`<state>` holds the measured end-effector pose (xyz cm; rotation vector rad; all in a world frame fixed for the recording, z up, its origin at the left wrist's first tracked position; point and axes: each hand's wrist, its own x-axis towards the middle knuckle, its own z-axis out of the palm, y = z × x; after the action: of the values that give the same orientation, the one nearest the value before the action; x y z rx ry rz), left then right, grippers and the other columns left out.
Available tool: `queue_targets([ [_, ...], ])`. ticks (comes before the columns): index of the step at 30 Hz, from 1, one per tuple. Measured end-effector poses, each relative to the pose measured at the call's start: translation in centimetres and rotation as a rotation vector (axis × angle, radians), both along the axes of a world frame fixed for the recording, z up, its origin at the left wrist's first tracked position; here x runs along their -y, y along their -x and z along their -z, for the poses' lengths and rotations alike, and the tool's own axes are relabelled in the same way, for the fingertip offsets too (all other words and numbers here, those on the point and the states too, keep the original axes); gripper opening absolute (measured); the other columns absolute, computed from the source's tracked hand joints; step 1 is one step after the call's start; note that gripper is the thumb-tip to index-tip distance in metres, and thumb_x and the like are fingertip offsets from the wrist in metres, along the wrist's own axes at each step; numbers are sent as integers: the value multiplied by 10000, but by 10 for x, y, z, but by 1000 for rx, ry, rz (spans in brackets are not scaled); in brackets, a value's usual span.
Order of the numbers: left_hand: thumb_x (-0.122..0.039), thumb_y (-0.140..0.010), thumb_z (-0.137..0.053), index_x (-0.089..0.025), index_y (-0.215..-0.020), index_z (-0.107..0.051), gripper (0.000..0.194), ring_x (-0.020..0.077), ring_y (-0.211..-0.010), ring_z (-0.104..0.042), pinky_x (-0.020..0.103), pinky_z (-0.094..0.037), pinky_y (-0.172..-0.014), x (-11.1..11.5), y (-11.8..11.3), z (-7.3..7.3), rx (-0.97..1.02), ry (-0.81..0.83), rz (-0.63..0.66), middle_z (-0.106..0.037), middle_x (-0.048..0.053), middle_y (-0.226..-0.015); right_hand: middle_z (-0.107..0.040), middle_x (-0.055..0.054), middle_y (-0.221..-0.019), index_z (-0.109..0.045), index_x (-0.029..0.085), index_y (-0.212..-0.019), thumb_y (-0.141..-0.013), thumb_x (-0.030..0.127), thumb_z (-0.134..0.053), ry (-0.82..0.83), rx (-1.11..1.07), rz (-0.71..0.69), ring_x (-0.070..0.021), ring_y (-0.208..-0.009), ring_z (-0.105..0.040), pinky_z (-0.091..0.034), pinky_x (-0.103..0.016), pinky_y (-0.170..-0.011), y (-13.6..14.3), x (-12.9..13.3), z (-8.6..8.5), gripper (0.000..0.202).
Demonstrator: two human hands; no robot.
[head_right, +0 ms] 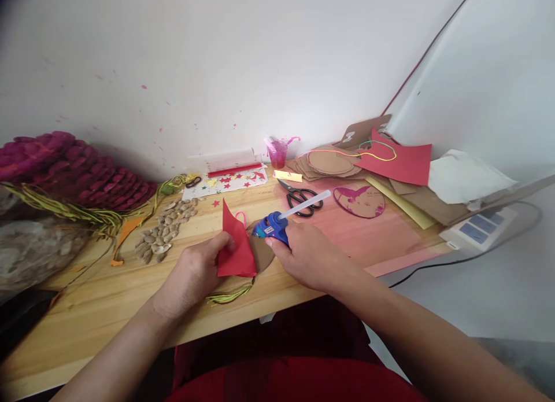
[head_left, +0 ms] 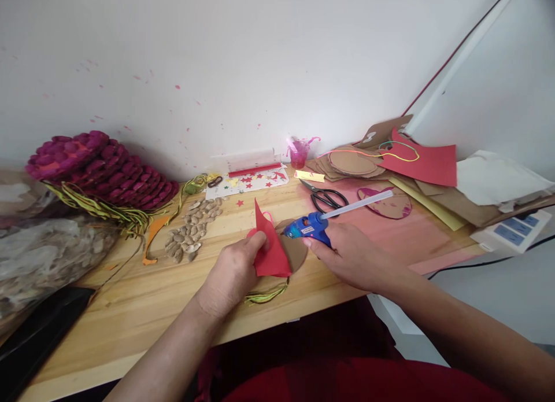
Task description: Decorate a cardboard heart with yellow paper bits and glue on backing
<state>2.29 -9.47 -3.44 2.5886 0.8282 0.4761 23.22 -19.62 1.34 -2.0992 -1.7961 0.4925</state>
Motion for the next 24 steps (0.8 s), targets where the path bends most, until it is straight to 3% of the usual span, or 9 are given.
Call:
queue_targets([
  [10, -113, -737, -595, -214, -814, -454, 190, 129, -622, -556, 226, -383, -593, 0, 0, 1, 9, 10, -1, -607, -19, -743, -575, -42, -683, -505, 184, -689, -927, 419, -412, 39, 13, -8, -141, -572, -441, -278, -277, -546, 1, 9, -1, 347],
  [24, -138, -714, -615, -217, -869, -486, 217, 139, -633, -596, 228, -408, -604, -1, 1, 1, -9, -36, -3, -644, -12, -785, -660, -91, -807, -566, 180, -812, -940, 478, -381, 88, 56, -3, -190, -660, -557, -340, -286, -578, 2, 27, -4, 373],
])
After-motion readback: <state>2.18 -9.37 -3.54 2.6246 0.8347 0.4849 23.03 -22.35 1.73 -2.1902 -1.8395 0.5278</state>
